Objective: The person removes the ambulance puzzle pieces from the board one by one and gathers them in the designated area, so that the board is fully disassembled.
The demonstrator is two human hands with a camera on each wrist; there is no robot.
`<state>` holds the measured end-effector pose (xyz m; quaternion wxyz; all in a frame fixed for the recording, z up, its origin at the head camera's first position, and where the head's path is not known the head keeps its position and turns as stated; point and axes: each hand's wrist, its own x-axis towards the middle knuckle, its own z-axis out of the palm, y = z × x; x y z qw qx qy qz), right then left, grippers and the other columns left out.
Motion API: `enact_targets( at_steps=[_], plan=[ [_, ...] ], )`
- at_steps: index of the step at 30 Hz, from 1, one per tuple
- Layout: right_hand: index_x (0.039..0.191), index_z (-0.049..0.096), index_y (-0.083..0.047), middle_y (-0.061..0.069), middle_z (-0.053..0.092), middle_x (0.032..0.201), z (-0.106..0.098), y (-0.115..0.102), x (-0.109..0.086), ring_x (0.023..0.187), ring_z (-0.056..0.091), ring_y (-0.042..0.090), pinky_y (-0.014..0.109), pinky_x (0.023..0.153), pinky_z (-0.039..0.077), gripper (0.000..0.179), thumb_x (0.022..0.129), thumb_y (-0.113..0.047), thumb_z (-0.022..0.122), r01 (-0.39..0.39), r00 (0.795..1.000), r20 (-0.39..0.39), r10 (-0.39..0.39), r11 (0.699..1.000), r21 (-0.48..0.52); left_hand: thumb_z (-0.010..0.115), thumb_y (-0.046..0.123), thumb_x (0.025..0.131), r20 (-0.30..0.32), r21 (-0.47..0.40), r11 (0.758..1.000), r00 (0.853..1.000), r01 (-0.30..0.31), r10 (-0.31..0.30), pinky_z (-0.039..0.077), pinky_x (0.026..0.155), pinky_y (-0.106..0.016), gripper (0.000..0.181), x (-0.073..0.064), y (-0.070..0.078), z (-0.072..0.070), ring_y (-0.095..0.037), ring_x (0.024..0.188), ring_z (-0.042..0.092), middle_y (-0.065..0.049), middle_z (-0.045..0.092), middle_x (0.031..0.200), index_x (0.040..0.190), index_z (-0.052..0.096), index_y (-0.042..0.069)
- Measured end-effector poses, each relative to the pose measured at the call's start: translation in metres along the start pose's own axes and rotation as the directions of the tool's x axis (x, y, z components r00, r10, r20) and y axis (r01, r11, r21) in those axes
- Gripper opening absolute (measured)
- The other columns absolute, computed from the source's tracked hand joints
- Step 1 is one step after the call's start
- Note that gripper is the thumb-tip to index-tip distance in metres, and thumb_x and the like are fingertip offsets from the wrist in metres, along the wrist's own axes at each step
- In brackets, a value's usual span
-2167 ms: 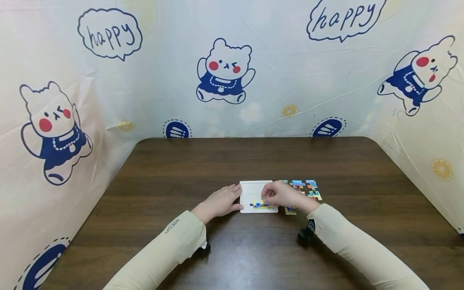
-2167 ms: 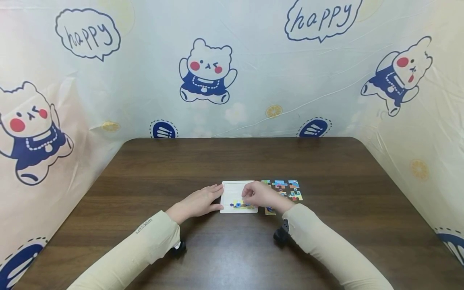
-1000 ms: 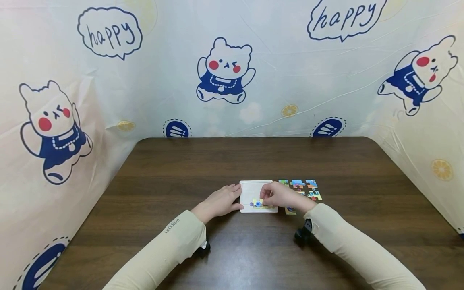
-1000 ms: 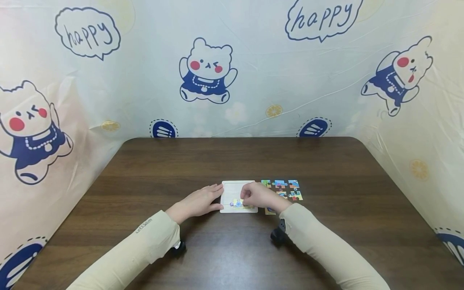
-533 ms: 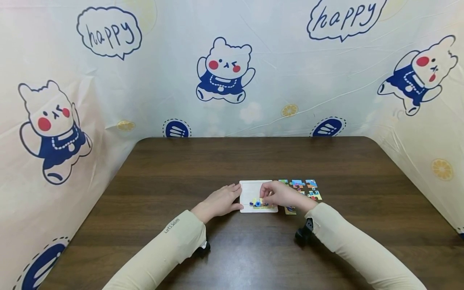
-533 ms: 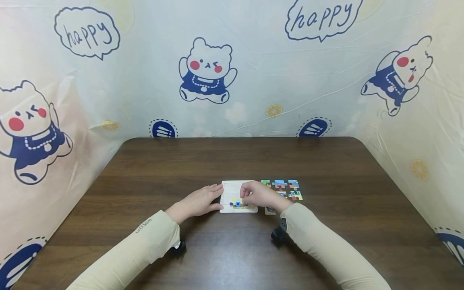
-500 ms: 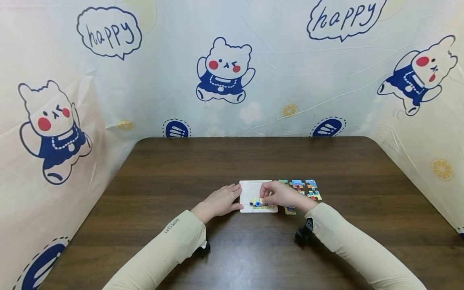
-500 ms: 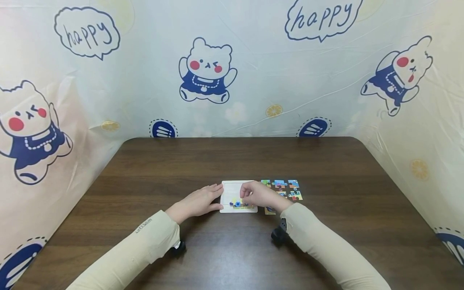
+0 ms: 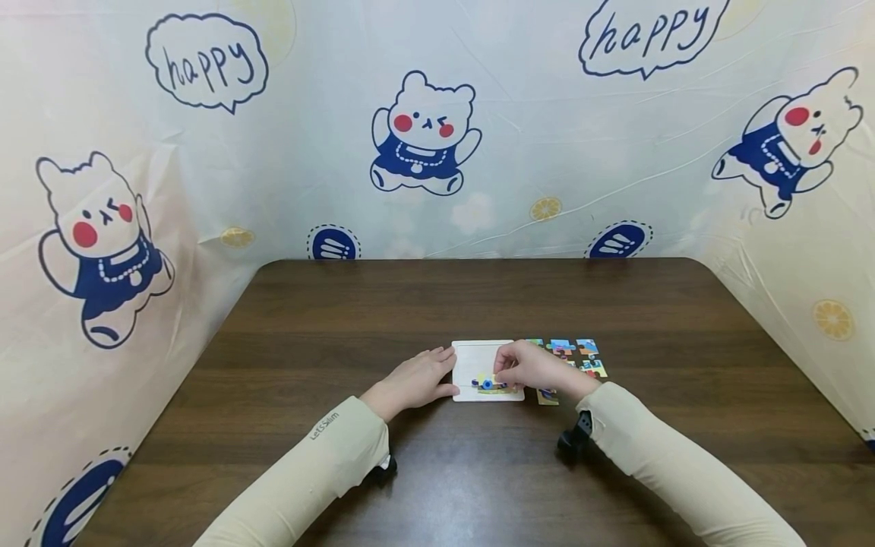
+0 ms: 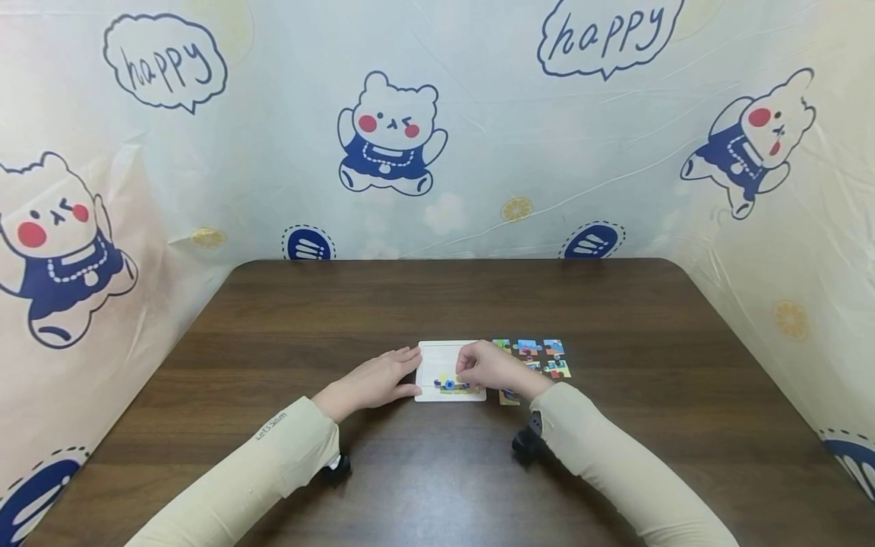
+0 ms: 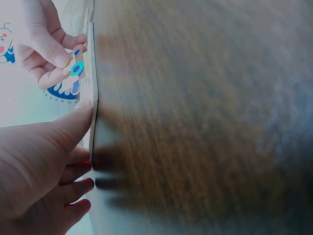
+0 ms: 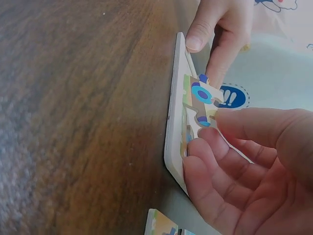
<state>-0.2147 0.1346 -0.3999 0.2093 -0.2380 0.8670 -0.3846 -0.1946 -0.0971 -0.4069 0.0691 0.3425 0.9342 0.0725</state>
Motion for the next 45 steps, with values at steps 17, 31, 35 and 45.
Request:
enact_targets(
  at_steps=[17,31,35,45],
  plan=[
    [0.081,0.063,-0.002,0.008,0.06,0.074,-0.008,0.001,-0.006,0.06,0.054,0.02,0.035,0.054,0.052,0.006,0.086,-0.005,0.063,0.008,1.0,-0.008,-0.007,0.995,0.102,0.057,0.035,0.091,0.009,0.018,1.0,1.0,-0.004,0.004,0.029,0.104,-0.042,0.058,0.001,0.001,0.0,-0.034,0.127,0.036,-0.02,0.04,0.138,0.132,0.044,-0.004],
    [0.082,0.062,-0.002,0.003,0.057,0.068,-0.038,0.015,-0.024,0.061,0.052,0.02,0.036,0.056,0.048,0.006,0.086,-0.006,0.061,0.021,1.0,-0.003,-0.021,0.996,0.087,0.058,0.034,0.091,-0.013,0.024,1.0,1.0,-0.018,0.018,0.029,0.103,-0.042,0.055,0.001,0.0,0.0,-0.033,0.127,0.036,-0.02,0.041,0.137,0.13,0.046,-0.004],
    [0.082,0.061,-0.001,0.005,0.057,0.071,-0.046,0.021,-0.031,0.065,0.052,0.022,0.037,0.059,0.049,0.007,0.087,-0.007,0.06,0.004,1.0,0.002,-0.004,0.995,0.103,0.058,0.033,0.09,-0.021,0.026,0.999,0.999,-0.03,0.03,0.03,0.102,-0.043,0.056,0.002,-0.001,0.002,-0.035,0.126,0.038,-0.022,0.042,0.136,0.129,0.046,-0.005],
    [0.084,0.062,-0.003,0.005,0.053,0.067,-0.065,0.036,-0.053,0.053,0.043,0.017,0.025,0.043,0.034,0.009,0.087,-0.012,0.062,-0.062,0.998,0.001,0.062,0.995,0.075,0.058,0.034,0.091,-0.019,0.025,0.999,0.999,-0.028,0.029,0.03,0.103,-0.043,0.056,0.0,-0.001,0.002,-0.035,0.126,0.037,-0.021,0.041,0.136,0.129,0.046,-0.005]
  ],
)
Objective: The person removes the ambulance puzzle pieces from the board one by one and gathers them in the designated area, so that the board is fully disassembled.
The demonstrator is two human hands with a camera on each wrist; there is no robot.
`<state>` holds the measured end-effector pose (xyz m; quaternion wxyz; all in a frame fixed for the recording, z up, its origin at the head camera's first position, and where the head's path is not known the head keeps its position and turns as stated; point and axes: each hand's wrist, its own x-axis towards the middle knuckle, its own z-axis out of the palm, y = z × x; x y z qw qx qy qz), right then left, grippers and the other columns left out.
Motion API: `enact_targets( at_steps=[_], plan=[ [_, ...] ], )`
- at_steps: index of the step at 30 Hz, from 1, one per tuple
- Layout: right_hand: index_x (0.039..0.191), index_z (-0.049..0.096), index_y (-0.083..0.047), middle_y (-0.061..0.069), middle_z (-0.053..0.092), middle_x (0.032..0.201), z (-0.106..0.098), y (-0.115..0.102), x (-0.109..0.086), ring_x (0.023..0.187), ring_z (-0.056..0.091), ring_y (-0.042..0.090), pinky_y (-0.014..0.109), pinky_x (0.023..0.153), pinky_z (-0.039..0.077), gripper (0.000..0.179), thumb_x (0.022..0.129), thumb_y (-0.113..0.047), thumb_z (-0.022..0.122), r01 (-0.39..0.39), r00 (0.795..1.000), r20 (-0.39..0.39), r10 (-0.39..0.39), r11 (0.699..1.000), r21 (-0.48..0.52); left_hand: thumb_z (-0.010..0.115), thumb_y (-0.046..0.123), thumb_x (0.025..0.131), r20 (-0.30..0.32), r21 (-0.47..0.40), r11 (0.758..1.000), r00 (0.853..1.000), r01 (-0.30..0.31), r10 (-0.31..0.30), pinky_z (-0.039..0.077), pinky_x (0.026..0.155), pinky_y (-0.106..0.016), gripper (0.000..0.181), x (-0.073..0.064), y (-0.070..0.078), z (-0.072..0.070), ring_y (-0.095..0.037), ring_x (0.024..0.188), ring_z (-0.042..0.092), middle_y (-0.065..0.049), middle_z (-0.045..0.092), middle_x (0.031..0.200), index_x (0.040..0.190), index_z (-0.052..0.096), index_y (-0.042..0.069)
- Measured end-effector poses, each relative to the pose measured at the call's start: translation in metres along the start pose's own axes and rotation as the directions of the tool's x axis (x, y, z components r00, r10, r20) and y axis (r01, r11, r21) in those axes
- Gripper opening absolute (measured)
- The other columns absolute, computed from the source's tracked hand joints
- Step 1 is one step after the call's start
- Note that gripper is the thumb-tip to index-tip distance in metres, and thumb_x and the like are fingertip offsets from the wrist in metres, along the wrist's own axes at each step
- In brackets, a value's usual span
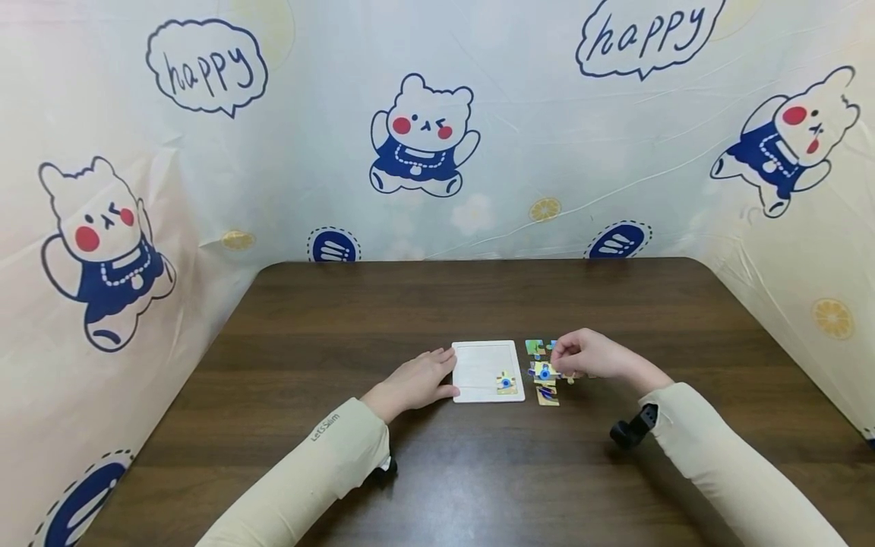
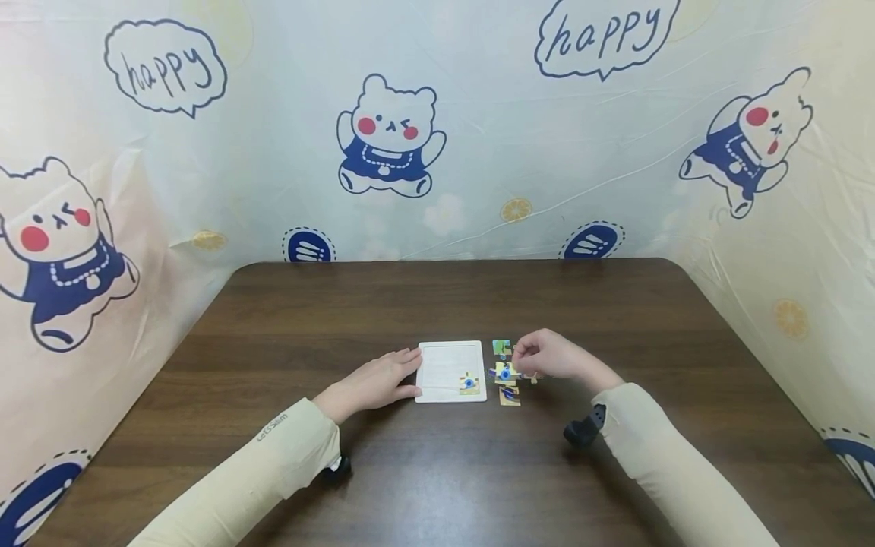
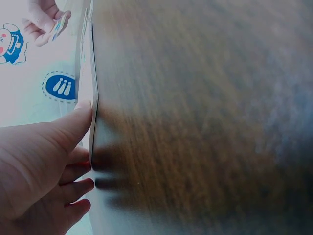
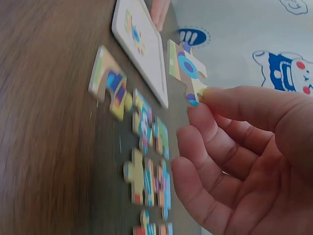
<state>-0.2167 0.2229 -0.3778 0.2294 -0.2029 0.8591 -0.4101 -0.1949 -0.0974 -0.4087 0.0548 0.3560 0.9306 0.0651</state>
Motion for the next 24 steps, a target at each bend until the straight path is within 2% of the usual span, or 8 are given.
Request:
enact_targets(
  at_steps=[5,10,24],
  plan=[
    [0.085,0.062,-0.001,0.007,0.055,0.071,-0.009,0.009,-0.011,0.06,0.048,0.02,0.032,0.052,0.042,0.007,0.086,-0.008,0.061,0.002,1.0,0.016,-0.002,1.0,0.011,0.058,0.034,0.09,-0.001,0.002,1.0,1.0,-0.001,0.001,0.03,0.103,-0.043,0.056,0.0,0.0,0.0,-0.035,0.126,0.037,-0.021,0.041,0.136,0.129,0.046,-0.005],
    [0.085,0.063,-0.001,0.007,0.055,0.072,-0.015,0.016,-0.018,0.065,0.05,0.022,0.035,0.057,0.045,0.008,0.088,-0.008,0.06,-0.008,1.0,0.025,0.008,1.0,-0.012,0.058,0.034,0.091,-0.001,0.011,1.0,1.0,0.006,-0.006,0.03,0.103,-0.042,0.056,0.001,0.0,0.001,-0.034,0.126,0.037,-0.021,0.041,0.136,0.129,0.046,-0.004],
    [0.085,0.065,-0.001,0.004,0.058,0.07,-0.014,0.031,-0.026,0.06,0.051,0.02,0.032,0.054,0.046,0.01,0.088,-0.009,0.061,-0.044,0.997,0.063,0.047,0.998,-0.041,0.058,0.034,0.091,0.001,0.001,1.0,1.0,0.01,-0.01,0.031,0.102,-0.042,0.055,-0.001,0.001,0.0,-0.034,0.126,0.037,-0.021,0.041,0.137,0.129,0.046,-0.004]
  ],
)
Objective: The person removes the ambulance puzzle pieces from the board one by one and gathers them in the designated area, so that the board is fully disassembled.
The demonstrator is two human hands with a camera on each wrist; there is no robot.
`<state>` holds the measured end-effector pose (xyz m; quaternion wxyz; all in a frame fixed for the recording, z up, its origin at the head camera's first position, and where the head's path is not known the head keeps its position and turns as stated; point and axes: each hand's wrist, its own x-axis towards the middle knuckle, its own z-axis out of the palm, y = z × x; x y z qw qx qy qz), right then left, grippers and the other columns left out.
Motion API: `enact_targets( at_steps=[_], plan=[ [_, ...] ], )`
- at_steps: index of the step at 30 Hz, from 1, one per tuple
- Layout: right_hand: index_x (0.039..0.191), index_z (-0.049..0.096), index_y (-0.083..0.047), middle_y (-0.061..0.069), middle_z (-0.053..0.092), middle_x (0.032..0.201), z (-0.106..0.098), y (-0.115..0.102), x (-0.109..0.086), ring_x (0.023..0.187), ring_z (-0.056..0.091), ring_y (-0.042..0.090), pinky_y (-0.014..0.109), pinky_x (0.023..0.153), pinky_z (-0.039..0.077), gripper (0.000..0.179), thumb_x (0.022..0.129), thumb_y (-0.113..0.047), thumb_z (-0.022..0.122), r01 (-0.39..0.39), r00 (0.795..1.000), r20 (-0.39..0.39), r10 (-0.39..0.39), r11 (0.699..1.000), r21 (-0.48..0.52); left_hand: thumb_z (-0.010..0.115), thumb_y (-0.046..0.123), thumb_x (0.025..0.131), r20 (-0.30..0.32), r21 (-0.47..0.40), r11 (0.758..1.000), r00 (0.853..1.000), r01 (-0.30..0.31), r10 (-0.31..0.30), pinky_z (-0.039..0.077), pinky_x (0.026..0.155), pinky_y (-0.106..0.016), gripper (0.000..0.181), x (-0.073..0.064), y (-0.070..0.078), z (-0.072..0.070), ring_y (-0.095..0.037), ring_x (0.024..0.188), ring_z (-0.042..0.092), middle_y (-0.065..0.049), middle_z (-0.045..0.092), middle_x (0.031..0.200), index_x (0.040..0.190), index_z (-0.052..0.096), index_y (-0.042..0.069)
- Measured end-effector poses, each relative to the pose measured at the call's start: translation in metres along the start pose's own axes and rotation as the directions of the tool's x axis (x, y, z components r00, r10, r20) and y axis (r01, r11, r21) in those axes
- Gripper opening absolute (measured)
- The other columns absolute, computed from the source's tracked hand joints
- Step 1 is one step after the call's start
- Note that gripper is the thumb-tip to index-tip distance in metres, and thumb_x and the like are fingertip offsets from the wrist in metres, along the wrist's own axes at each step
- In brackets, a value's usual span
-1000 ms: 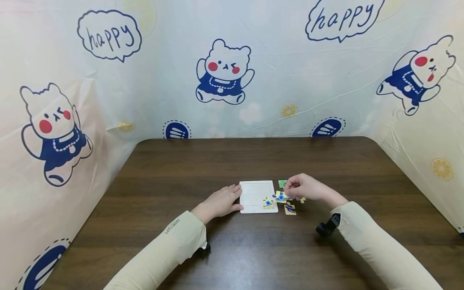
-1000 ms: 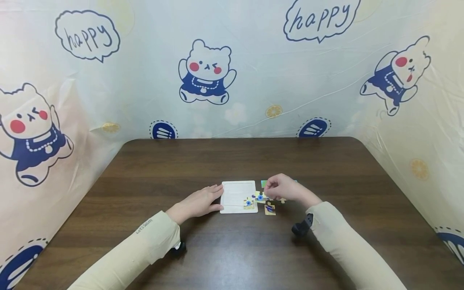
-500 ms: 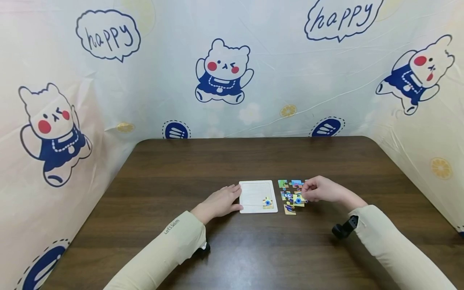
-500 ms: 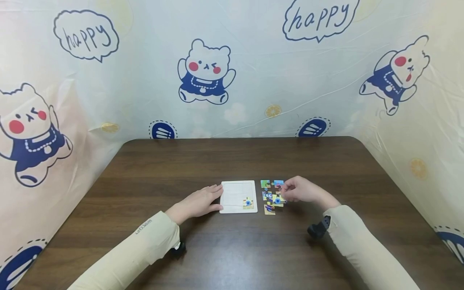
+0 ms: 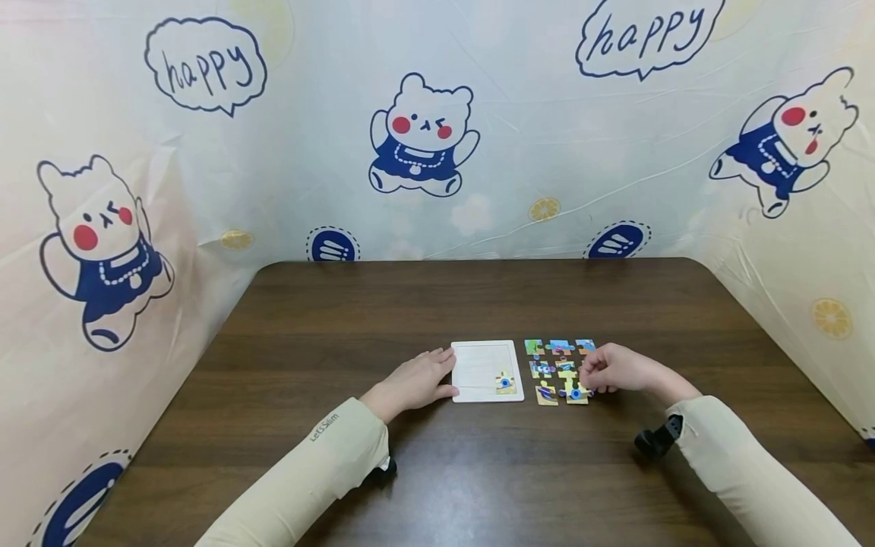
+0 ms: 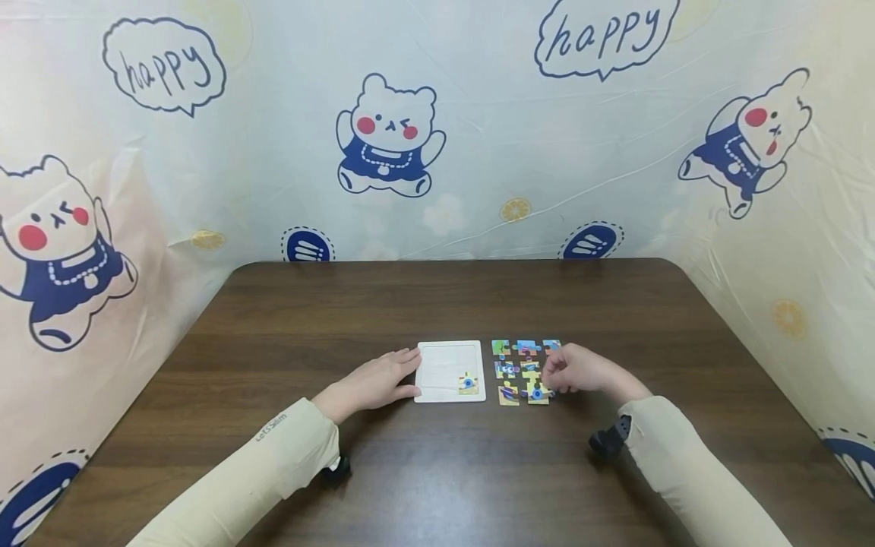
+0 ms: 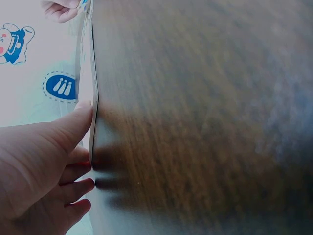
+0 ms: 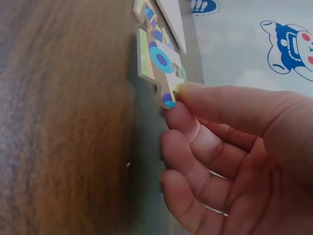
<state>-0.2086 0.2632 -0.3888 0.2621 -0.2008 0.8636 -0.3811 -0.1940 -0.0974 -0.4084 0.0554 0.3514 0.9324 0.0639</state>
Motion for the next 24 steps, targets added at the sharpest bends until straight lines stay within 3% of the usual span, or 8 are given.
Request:
enact_targets(
  at_steps=[24],
  plan=[
    [0.08,0.066,-0.002,0.002,0.057,0.067,0.0068,0.0021,0.0065,0.057,0.049,0.017,0.029,0.05,0.043,0.008,0.086,-0.005,0.06,-0.026,0.999,-0.034,0.023,0.995,-0.091,0.059,0.033,0.09,-0.019,0.004,1.0,1.0,-0.016,0.016,0.032,0.101,-0.043,0.054,0.0003,-0.0006,0.0008,-0.036,0.124,0.039,-0.022,0.043,0.134,0.127,0.048,-0.004]
  ],
)
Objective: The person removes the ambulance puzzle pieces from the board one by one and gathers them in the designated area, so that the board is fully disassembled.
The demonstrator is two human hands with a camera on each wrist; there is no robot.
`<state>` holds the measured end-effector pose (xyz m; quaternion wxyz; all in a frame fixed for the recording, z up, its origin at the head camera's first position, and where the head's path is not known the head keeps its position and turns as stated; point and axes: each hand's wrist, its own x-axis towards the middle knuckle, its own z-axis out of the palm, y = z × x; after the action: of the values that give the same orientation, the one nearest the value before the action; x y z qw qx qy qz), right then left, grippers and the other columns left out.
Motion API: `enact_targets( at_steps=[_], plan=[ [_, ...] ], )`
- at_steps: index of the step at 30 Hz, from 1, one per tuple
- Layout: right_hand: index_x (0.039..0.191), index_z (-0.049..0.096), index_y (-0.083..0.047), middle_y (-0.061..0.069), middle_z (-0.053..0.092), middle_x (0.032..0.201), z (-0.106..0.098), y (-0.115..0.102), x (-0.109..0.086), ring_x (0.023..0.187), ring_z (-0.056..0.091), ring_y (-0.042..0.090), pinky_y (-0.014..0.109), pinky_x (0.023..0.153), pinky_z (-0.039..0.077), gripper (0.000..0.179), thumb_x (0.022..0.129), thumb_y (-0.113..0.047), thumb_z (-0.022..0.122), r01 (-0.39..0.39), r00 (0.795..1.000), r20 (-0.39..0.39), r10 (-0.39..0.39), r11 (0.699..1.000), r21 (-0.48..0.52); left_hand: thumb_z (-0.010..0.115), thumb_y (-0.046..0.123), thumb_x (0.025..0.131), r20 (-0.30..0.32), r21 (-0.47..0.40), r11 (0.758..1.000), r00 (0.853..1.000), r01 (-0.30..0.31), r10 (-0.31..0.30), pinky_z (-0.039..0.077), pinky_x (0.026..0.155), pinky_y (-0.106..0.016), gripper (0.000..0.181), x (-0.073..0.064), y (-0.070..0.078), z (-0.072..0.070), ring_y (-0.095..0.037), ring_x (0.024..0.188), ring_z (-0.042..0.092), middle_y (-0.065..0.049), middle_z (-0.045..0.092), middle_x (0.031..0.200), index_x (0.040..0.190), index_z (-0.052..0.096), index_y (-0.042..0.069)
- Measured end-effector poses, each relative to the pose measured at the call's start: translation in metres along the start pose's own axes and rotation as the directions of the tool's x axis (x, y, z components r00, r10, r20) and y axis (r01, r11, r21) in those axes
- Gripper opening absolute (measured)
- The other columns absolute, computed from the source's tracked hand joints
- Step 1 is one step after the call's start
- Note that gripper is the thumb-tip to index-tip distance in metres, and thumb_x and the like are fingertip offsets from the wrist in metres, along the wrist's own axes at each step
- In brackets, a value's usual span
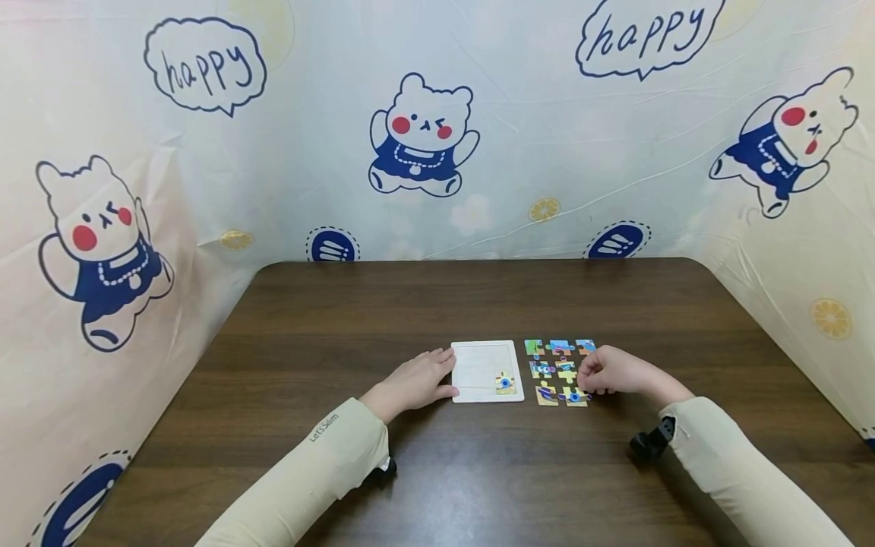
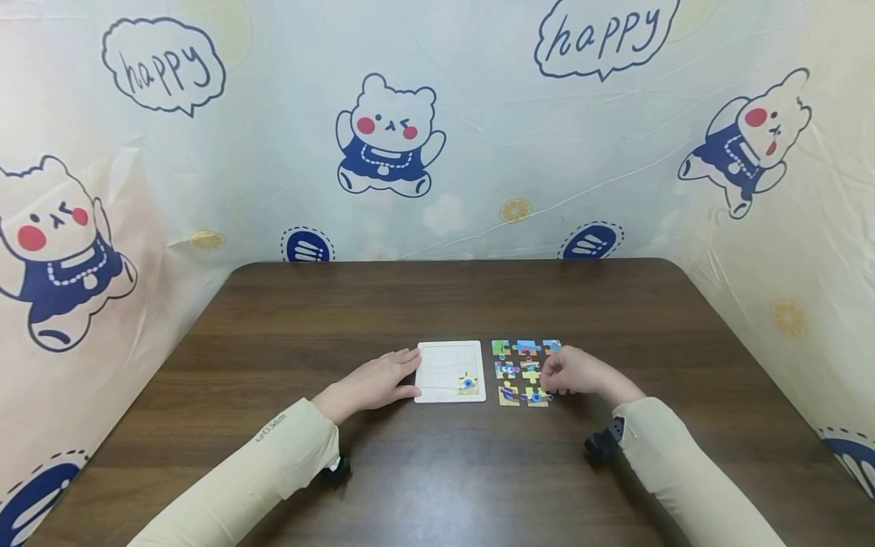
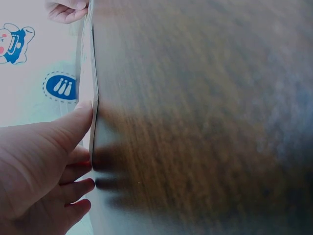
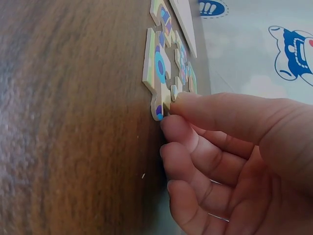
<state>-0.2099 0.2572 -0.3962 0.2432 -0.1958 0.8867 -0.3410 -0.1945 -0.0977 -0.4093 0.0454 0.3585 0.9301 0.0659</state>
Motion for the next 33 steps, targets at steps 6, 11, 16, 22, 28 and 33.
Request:
enact_targets(
  at_steps=[6,11,16,22,28,33],
  plan=[
    [0.08,0.066,-0.002,0.002,0.057,0.067,0.0,0.0,0.0,0.058,0.049,0.017,0.029,0.051,0.043,0.009,0.086,-0.004,0.059,-0.009,1.0,-0.005,0.009,1.0,0.001,0.059,0.033,0.09,-0.001,0.003,1.0,1.0,-0.002,0.002,0.032,0.101,-0.043,0.053,0.0,0.0,0.0,-0.036,0.124,0.039,-0.022,0.043,0.134,0.126,0.048,-0.004],
    [0.081,0.066,-0.003,0.001,0.057,0.067,0.0,-0.003,-0.001,0.058,0.05,0.017,0.03,0.052,0.043,0.008,0.086,-0.005,0.06,-0.027,1.0,-0.012,0.027,1.0,0.002,0.058,0.034,0.091,0.005,-0.003,1.0,1.0,-0.001,0.001,0.031,0.102,-0.043,0.053,0.0,-0.001,0.001,-0.035,0.125,0.039,-0.021,0.042,0.135,0.127,0.048,-0.004],
    [0.086,0.064,-0.001,0.004,0.057,0.068,-0.002,-0.008,0.001,0.059,0.05,0.018,0.031,0.053,0.045,0.006,0.086,-0.006,0.062,-0.009,0.998,-0.056,0.01,1.0,0.013,0.058,0.034,0.091,0.011,-0.003,1.0,1.0,0.005,-0.005,0.031,0.102,-0.043,0.054,0.0,-0.001,0.0,-0.035,0.125,0.038,-0.021,0.042,0.136,0.128,0.047,-0.004],
    [0.095,0.061,0.002,0.005,0.057,0.074,-0.002,-0.022,0.007,0.061,0.049,0.018,0.029,0.053,0.044,0.012,0.086,-0.007,0.063,0.033,0.992,-0.119,-0.028,0.999,0.039,0.058,0.034,0.091,0.015,-0.005,1.0,1.0,0.008,-0.008,0.031,0.102,-0.043,0.054,0.0,0.0,-0.001,-0.035,0.125,0.038,-0.021,0.042,0.136,0.128,0.047,-0.004],
    [0.098,0.061,0.004,0.005,0.059,0.076,0.004,-0.036,0.015,0.061,0.049,0.017,0.029,0.051,0.045,0.017,0.086,-0.007,0.063,0.103,0.988,-0.117,-0.099,0.994,0.029,0.058,0.034,0.091,0.015,-0.006,1.0,1.0,0.005,-0.005,0.031,0.102,-0.044,0.054,0.0,-0.001,0.0,-0.035,0.125,0.038,-0.021,0.042,0.136,0.128,0.047,-0.004],
    [0.098,0.061,0.003,0.003,0.058,0.077,0.012,-0.044,0.023,0.063,0.05,0.016,0.03,0.054,0.046,0.016,0.085,-0.006,0.064,0.156,0.983,-0.104,-0.153,0.988,0.015,0.059,0.033,0.09,0.012,-0.005,1.0,1.0,-0.001,0.001,0.032,0.102,-0.043,0.054,0.0,0.0,0.0,-0.035,0.125,0.038,-0.022,0.042,0.135,0.127,0.047,-0.004]
  ],
)
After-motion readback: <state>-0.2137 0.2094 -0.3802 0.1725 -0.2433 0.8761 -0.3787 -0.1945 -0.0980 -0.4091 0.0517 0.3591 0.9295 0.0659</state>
